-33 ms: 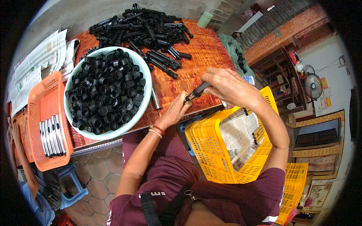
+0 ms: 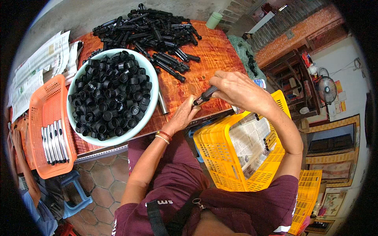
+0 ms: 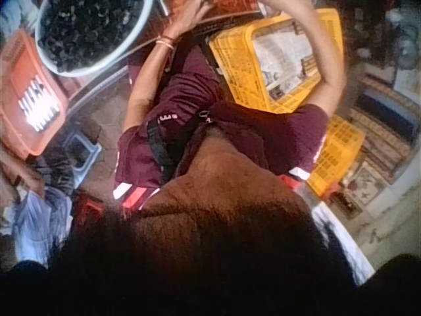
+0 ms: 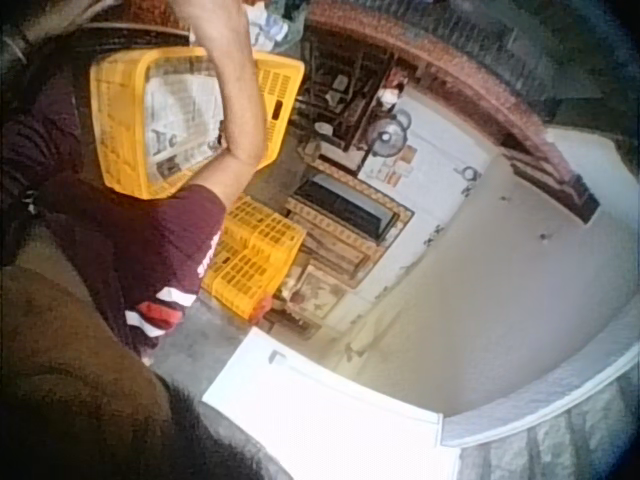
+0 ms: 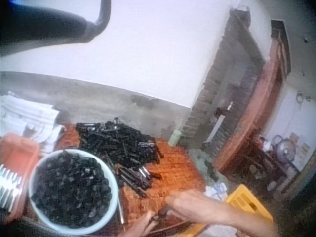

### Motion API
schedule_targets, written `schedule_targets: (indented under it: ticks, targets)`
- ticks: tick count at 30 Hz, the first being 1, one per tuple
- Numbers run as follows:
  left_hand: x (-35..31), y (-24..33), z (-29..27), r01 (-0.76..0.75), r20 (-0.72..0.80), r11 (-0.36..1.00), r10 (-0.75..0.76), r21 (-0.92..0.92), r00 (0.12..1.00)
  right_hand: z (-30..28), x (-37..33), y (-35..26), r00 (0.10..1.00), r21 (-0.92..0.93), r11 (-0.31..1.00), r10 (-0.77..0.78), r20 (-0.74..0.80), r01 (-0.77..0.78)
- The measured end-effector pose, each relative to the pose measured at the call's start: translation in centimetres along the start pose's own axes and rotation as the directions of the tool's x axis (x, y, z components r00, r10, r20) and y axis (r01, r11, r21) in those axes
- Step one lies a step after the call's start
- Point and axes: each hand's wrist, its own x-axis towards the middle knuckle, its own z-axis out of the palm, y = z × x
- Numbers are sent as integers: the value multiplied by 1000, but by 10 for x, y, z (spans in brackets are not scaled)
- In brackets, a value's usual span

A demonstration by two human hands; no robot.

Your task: The person repeatedly picks up a flashlight body and a black cap, screws the cap onto the body, and places the assembled unit into a yellow basket. The process is repeated continuously with components from a bowl and a pile on the table.

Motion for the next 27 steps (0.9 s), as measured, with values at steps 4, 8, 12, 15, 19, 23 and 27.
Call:
schedule_targets:
  ticks: [4,8,12,15,19,23,27]
  targets:
    - [-1,1,0,-23,-16,1000,23,5,1000,3,-1,1,997,-26,997,-74,-31,74]
    - [-1,0,0,-22,-9,1000,22,13,1000,-3,2,-3,996,-92,994,-54,71,60]
    - [0,-2,0,-24,-10,1000,24,18,1000,-4,8,-6,982,-164,971,-163,93,177]
    - [0,-2,2,-53,-47,999,53,4,997,-2,10,-7,985,-158,978,-112,133,133]
    - [1,-4,3,-67,-36,997,66,-29,997,1,16,-8,986,-214,965,-129,108,149]
    - [0,-2,5,-68,-58,997,66,-32,996,0,18,-10,990,-238,961,-133,50,141]
    - [0,-5,7,-77,-98,997,76,-15,992,-5,24,-15,994,-197,978,-53,98,71]
